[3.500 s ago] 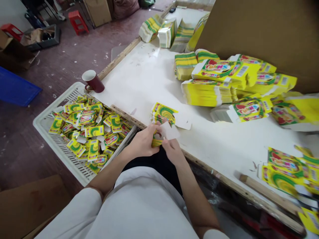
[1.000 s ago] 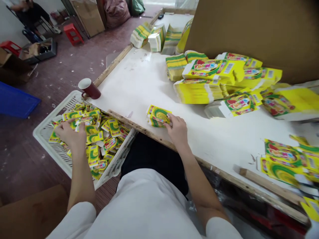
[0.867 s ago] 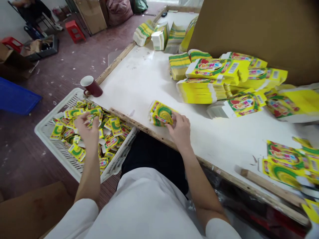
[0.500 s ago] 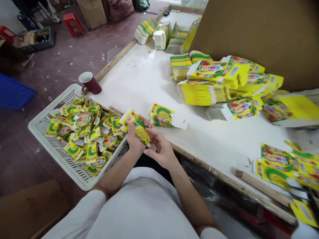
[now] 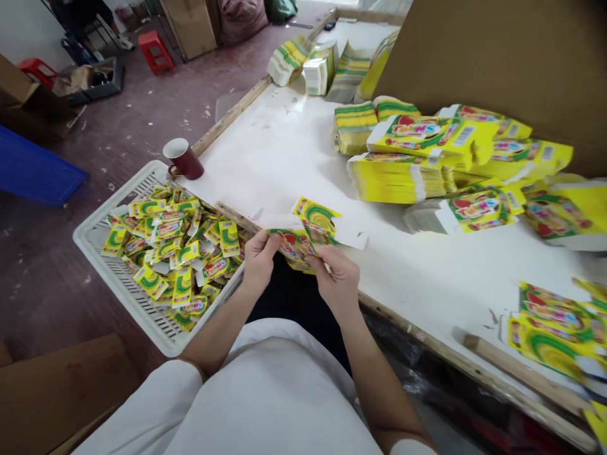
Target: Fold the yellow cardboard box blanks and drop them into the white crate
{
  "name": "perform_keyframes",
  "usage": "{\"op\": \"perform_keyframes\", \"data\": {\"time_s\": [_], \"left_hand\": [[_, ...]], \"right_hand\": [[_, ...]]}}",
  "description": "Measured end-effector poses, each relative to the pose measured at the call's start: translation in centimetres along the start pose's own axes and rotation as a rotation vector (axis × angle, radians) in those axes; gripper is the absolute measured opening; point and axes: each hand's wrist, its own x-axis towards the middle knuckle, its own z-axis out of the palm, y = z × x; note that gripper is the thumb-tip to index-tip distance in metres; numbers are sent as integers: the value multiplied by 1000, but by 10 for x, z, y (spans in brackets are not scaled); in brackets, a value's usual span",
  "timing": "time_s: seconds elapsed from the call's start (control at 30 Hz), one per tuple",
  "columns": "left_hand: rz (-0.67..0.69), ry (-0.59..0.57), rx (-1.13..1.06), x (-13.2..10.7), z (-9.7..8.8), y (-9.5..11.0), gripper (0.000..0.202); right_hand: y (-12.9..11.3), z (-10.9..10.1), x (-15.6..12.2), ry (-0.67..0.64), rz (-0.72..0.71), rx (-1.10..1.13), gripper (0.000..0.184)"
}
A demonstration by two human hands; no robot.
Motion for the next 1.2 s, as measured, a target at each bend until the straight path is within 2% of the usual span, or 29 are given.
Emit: {"op": "perform_keyframes", "data": {"time_s": [0.07,0.17,0.23,0.3,0.37,0.43,0.47,0.5,0.57,0.63,0.7,0.8,0.87,0.97,1.07,1.13,1.2], "left_hand": [[4,-155,80,9,-17,18,59],[121,-328,286,17,-33,42,91],[171,-452,519,15,-31,46,108],[158,-537,714,9,-22,40,98],[158,-542,807,1,-12,30,80],[218,-516,825,-4,-5,21,77],[260,-518,817,-5,-3,18,80],[301,-533,803,-6,-3,16,83],[366,-581,782,-6,-3,14,84],[400,-634,795,-6,-4,13,82],[418,-664,833,-6,-5,11,77],[411,-651,864,-6,-6,8,63],[373,-636,845,-4,-6,8,56],[297,-632,780,1,-5,7,61],[305,-595,726,7,-3,6,77],[344,-461,725,9,-1,3,85],[320,-243,727,7,0,1,90]], "right_hand": [[4,-11,3,16,-51,-154,27],[8,-21,3,-11,-186,-337,37],[6,-21,1,-83,-270,-338,43],[2,-17,-1,-103,-289,-298,42],[0,-12,-3,5,-207,-230,56],[1,-6,-4,118,-53,-70,75],[3,-4,-4,111,32,49,74],[5,-2,-3,53,114,177,69],[8,1,-1,-149,245,404,60],[10,2,2,-329,326,550,57],[11,1,4,-416,375,638,58],[14,2,6,-460,438,696,65],[16,5,3,-409,420,641,70],[14,9,-5,-286,258,400,72],[10,11,-12,-251,77,81,56],[10,11,-13,-176,9,-38,50],[14,10,-11,-17,-3,-62,50]]}}
